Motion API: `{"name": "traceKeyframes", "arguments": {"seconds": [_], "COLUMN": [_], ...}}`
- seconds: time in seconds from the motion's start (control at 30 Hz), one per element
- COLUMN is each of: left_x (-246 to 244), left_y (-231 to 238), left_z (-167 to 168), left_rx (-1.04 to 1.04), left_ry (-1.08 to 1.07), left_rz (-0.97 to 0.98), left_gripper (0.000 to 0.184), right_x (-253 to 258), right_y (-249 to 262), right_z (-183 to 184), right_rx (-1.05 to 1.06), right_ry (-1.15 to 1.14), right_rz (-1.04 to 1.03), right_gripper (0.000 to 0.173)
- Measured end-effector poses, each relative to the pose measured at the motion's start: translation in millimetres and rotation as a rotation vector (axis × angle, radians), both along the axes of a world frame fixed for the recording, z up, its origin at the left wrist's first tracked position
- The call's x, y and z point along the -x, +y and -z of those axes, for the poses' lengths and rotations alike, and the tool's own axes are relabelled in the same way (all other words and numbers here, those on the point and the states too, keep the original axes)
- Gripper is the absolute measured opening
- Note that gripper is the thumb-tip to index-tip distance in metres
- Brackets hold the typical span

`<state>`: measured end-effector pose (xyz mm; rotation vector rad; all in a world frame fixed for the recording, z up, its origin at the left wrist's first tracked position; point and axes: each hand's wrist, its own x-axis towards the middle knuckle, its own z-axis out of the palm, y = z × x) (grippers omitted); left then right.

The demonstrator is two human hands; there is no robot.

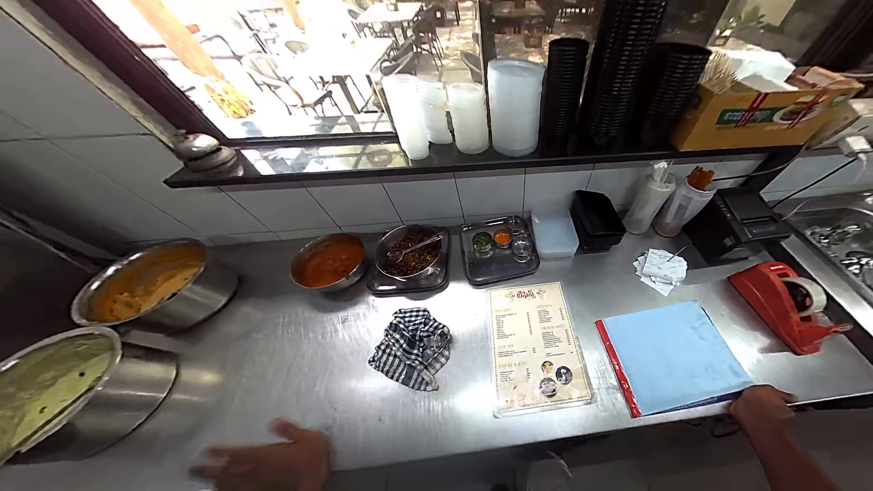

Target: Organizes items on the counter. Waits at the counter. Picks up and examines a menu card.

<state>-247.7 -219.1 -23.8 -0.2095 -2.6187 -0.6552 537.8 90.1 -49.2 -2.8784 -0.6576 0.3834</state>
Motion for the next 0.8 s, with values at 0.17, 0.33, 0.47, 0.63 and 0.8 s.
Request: {"name": "traceKeyframes", "arguments": {"seconds": [0.17, 0.33, 0.47, 0.63, 0.8], "left_x": [-201.3, -375.9, -370.3, -323.4, -293.5], "left_y": [71.6, 96.4, 63.4, 16.1, 29.3], "left_z": [-19.1, 16.8, 23.1, -33.7, -113.6], "left_rx": [0.091, 0.490, 0.462, -0.166, -1.032], "left_ry": [0.031, -0.099, 0.177, -0.045, -0.657], "left_rz": [1.178, 1.542, 1.505, 1.635, 0.758], "left_gripper": [0.097, 0.117, 0.075, 0.032, 0.017], "right_x": [7.2, 4.6, 3.5, 9.7, 6.4], "right_y": [-5.9, -6.0, -3.2, -9.5, -3.9], "right_z": [-12.8, -5.2, -5.2, -12.0, -3.4], "right_rx": [0.072, 0.095, 0.120, 0.003, -0.136], "right_ry": [-0.013, -0.030, -0.039, 0.047, 0.102], "right_rz": [-0.055, -0.064, -0.098, -0.045, 0.101], "right_gripper": [0.085, 0.093, 0.096, 0.089, 0.081]}}
